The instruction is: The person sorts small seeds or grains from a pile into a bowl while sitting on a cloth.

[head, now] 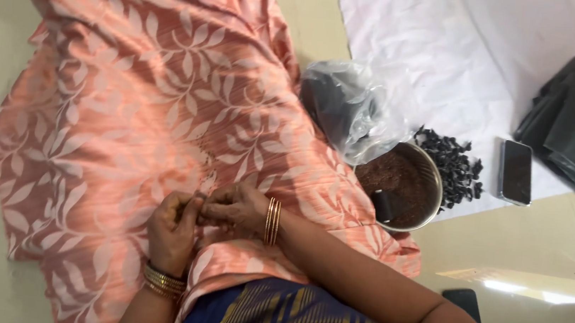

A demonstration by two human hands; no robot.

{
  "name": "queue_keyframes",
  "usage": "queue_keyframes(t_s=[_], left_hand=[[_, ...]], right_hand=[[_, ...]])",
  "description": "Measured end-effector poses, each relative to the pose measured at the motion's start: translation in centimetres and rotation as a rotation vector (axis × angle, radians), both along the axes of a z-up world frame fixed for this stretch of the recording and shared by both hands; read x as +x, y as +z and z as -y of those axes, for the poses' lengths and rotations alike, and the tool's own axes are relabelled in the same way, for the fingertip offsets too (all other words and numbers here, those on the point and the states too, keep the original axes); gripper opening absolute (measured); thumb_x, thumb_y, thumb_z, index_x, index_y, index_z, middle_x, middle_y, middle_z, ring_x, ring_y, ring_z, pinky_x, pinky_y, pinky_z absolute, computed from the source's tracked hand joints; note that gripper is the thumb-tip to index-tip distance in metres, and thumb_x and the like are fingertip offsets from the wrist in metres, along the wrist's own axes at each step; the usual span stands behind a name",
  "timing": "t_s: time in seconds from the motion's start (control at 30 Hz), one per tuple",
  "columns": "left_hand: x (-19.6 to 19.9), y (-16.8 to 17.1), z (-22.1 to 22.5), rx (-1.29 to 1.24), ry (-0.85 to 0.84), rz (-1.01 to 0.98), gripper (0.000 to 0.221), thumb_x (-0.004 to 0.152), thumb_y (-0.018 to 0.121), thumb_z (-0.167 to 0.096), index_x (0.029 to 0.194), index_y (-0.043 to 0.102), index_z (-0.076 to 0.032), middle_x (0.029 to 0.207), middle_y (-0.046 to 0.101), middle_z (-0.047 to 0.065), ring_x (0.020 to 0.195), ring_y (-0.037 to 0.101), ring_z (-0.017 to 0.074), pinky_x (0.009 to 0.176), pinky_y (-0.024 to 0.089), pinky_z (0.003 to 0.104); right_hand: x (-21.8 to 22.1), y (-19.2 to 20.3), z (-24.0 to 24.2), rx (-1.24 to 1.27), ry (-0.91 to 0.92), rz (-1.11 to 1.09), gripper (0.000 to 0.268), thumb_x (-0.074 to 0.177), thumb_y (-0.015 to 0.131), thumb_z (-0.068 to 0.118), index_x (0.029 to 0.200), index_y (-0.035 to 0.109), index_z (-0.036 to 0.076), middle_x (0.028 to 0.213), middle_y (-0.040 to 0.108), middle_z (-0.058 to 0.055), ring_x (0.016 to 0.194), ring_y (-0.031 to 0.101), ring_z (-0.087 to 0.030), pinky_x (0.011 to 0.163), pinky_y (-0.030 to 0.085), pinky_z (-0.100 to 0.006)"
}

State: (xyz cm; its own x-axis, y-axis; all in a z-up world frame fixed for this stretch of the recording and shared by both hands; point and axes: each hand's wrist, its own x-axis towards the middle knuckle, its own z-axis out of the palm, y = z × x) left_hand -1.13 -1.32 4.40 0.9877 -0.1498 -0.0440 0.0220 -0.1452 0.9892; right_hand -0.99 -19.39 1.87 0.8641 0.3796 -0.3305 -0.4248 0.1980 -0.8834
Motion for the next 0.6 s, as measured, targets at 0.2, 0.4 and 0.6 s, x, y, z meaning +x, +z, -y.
queue_keyframes(t_s=[0.2, 0.4, 0.6], left_hand=[[-0.4, 0.6, 0.3, 0.028, -0.048, 0.125, 0.014, 0.099, 0.069, -0.014, 0.092, 0.067, -0.002, 0.077, 0.070, 0.003, 0.064, 0.062, 0.0082, 0.057, 0.051, 0.022], [-0.5, 0.8, 0.4, -0.101, -0.025, 0.088, 0.014, 0.101, 0.067, -0.016, 0.100, 0.064, -0.002, 0.084, 0.068, 0.001, 0.073, 0.063, 0.0076, 0.063, 0.053, 0.021], [-0.3, 0.0, 0.3, -0.123, 0.019, -0.079, 0.018, 0.104, 0.065, -0.021, 0.103, 0.065, -0.002, 0.078, 0.063, 0.002, 0.068, 0.058, 0.0073, 0.058, 0.049, 0.021]], right_hand=[[-0.4, 2.2, 0.7, -0.076, 0.048, -0.006, 0.029, 0.094, 0.075, 0.025, 0.095, 0.076, -0.005, 0.073, 0.071, -0.005, 0.056, 0.059, -0.007, 0.049, 0.050, -0.024], [-0.8, 4.1, 2.9, -0.147, -0.125, 0.160, 0.022, 0.090, 0.077, 0.019, 0.101, 0.077, -0.001, 0.077, 0.074, -0.007, 0.058, 0.064, -0.007, 0.050, 0.053, -0.024], [-1.7, 5.2, 13.3, -0.105, -0.634, 0.215, 0.017, 0.094, 0.074, 0.016, 0.103, 0.078, 0.003, 0.082, 0.075, -0.006, 0.055, 0.058, -0.006, 0.047, 0.048, -0.023]])
